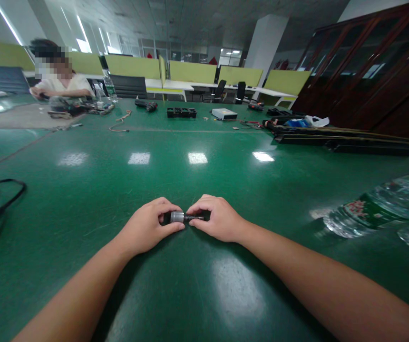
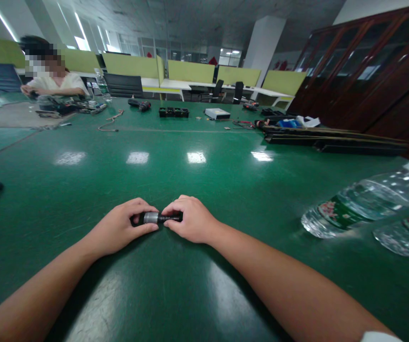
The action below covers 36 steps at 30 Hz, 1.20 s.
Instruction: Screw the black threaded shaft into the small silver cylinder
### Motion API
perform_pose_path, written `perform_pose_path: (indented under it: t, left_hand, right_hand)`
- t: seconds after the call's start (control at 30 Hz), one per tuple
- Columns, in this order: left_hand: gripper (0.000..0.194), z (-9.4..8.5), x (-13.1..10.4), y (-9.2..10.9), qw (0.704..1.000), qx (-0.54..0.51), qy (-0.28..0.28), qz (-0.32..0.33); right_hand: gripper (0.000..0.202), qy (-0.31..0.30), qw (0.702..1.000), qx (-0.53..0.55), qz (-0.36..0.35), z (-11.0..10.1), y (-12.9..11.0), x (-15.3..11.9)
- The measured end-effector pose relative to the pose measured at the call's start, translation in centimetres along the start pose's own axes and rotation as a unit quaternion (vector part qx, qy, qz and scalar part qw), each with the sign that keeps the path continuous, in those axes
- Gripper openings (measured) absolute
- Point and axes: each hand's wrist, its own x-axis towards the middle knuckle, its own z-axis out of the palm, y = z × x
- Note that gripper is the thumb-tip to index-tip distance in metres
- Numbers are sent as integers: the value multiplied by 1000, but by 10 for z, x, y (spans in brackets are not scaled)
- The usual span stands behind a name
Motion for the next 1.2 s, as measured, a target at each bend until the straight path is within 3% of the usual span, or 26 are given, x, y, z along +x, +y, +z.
perform_pose_path:
  t: [0.53,1.2]
  left_hand:
    - [26,0,-1,2,1000,6,13,-6]
    - [28,0,0,3,1000,5,13,-15]
  right_hand:
    - [16,-12,999,-23,-41,1,2,1]
    - [15,-11,999,-27,-25,-3,1,2]
